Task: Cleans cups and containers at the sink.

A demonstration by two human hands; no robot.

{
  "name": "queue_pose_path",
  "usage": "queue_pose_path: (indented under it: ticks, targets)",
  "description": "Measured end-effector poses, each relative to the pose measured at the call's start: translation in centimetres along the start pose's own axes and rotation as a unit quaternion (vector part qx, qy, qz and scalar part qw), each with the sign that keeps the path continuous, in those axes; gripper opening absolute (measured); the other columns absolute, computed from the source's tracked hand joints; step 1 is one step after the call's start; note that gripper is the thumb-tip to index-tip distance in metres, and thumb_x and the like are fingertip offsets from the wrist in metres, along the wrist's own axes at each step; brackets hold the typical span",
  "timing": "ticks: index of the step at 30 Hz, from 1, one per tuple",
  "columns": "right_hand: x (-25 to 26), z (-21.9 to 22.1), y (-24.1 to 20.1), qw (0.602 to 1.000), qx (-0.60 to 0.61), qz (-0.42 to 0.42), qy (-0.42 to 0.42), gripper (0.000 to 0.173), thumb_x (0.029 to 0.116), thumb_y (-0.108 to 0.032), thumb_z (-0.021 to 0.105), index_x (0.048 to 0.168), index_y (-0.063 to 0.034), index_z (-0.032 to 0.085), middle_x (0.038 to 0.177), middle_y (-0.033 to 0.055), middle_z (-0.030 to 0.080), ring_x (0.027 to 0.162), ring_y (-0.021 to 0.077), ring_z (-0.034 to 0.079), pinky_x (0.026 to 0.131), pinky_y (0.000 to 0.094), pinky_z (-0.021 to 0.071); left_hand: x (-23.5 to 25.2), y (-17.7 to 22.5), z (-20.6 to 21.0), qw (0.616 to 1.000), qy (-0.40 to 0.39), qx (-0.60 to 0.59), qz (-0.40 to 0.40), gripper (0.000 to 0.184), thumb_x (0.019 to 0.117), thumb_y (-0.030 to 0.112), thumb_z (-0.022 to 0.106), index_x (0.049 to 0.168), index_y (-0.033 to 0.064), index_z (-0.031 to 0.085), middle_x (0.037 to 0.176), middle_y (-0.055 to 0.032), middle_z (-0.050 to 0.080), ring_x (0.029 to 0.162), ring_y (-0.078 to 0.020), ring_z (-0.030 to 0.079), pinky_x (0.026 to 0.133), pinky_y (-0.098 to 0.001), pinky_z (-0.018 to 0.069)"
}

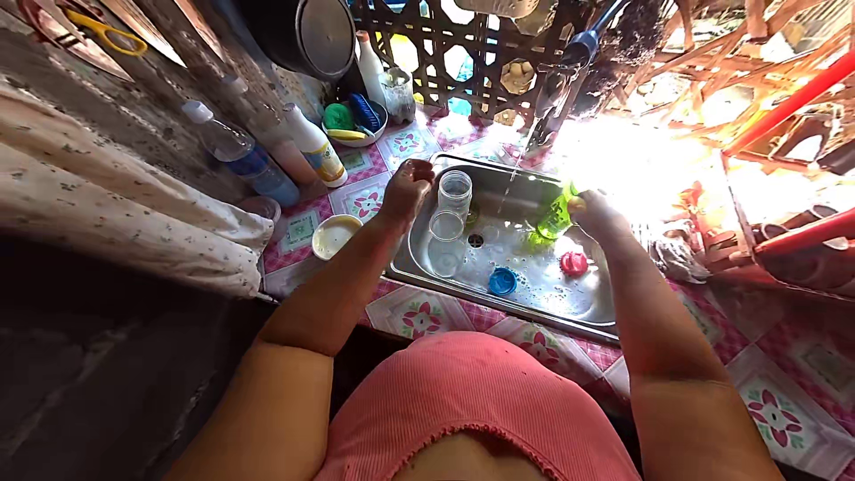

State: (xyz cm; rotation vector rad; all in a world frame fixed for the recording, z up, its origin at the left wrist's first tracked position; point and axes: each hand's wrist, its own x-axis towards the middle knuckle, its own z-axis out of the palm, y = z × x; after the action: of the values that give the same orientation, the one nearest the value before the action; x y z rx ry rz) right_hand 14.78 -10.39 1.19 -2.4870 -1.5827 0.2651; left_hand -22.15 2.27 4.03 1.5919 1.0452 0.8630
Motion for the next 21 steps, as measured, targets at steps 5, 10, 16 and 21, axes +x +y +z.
queue_pose_path:
  ticks: [5, 10, 16, 21]
  targets:
    - [-1.4, -1.5, 0.2, 0.996, 0.066, -0.038, 0.038, 0.053, 0.0924, -0.025, 0.073, 0.140, -0.0068, 0.057, 0.138, 0.0251, 0.056, 0.129, 0.0469, 0.052, 0.101, 0.0698, 0.0449, 1.8, -6.2, -0.9, 0.997, -0.003, 0.040, -0.065, 0.041, 0.0986, 0.008, 0.057, 0.137, -0.0008, 0.047, 0.128, -0.0175, 0.061, 0.112, -0.0230, 0.063, 0.094, -0.0416, 0.0530]
    - [-2.8, -2.5, -2.6, 0.950, 0.270, -0.095, 0.121, 0.025, 0.0924, -0.017, 0.072, 0.113, -0.0037, 0.069, 0.109, 0.0174, 0.071, 0.105, 0.0312, 0.068, 0.094, 0.0584, 0.0534, 4.7, -7.5, 1.4, 0.992, -0.116, 0.000, -0.057, 0.101, 0.0777, 0.009, 0.086, 0.157, 0.0028, 0.023, 0.156, -0.0197, 0.041, 0.138, -0.0254, 0.048, 0.110, -0.0415, 0.0453]
    - [-3.6, -0.5, -6.3, 0.662, 0.741, 0.111, 0.004, 0.036, 0.1011, -0.020, 0.051, 0.134, -0.0072, 0.052, 0.109, 0.0142, 0.067, 0.091, 0.0230, 0.069, 0.077, 0.0410, 0.0598, 9.8, -4.3, 4.5, 0.975, -0.203, 0.089, -0.018, 0.091, 0.0781, 0.018, 0.088, 0.152, 0.0020, 0.038, 0.148, -0.0190, 0.051, 0.136, -0.0283, 0.050, 0.112, -0.0453, 0.0431]
    - [-3.1, -0.4, -7.0, 0.610, 0.774, 0.169, 0.024, 0.044, 0.1052, -0.048, 0.041, 0.128, -0.0130, 0.056, 0.108, 0.0091, 0.066, 0.090, 0.0219, 0.066, 0.076, 0.0421, 0.0572, 12.1, 0.5, 6.3, 0.981, -0.143, -0.073, -0.104, 0.087, 0.0867, 0.026, 0.081, 0.155, 0.0115, 0.029, 0.146, -0.0195, 0.050, 0.126, -0.0319, 0.057, 0.098, -0.0513, 0.0527]
